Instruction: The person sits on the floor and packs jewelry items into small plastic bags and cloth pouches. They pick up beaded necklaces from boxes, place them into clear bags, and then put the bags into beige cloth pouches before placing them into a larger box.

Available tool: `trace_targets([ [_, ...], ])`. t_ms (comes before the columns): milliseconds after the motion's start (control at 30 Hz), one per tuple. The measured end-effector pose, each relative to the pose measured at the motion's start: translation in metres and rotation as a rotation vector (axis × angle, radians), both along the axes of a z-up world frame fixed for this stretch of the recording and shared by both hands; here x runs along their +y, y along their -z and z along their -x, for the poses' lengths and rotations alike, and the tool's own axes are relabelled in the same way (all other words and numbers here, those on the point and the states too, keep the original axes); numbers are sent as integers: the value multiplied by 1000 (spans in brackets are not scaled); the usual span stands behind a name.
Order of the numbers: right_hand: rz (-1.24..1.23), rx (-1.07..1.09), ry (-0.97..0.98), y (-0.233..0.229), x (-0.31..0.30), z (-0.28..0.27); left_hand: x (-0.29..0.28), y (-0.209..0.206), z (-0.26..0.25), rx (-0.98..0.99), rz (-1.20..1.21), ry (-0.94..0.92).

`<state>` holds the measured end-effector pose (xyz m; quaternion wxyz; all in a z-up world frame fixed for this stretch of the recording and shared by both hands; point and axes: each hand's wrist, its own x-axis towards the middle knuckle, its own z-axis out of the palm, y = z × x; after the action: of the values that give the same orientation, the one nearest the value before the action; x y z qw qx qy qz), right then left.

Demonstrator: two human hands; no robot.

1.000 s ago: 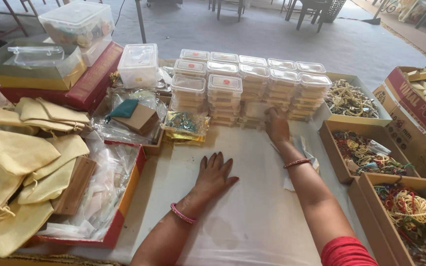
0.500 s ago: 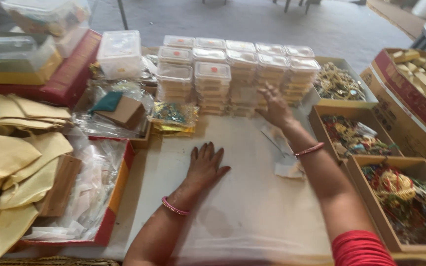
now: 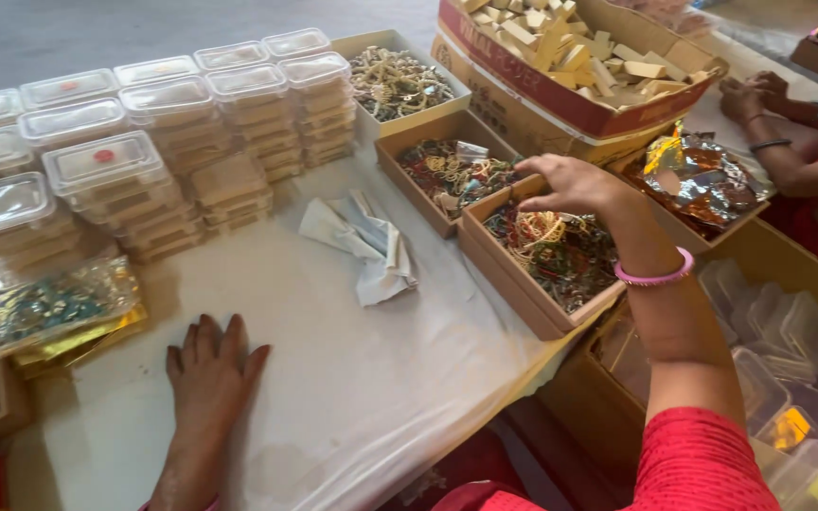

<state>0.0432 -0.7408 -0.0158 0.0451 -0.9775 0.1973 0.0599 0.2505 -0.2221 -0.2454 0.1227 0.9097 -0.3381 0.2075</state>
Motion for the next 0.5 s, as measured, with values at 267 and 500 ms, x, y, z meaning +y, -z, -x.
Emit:
trace_targets([
  [267, -20, -43, 31, 60, -41, 44, 0, 0, 1, 28, -29, -16],
  [500, 111, -260, -18, 92, -30, 42, 2, 3, -1, 46, -38, -25],
])
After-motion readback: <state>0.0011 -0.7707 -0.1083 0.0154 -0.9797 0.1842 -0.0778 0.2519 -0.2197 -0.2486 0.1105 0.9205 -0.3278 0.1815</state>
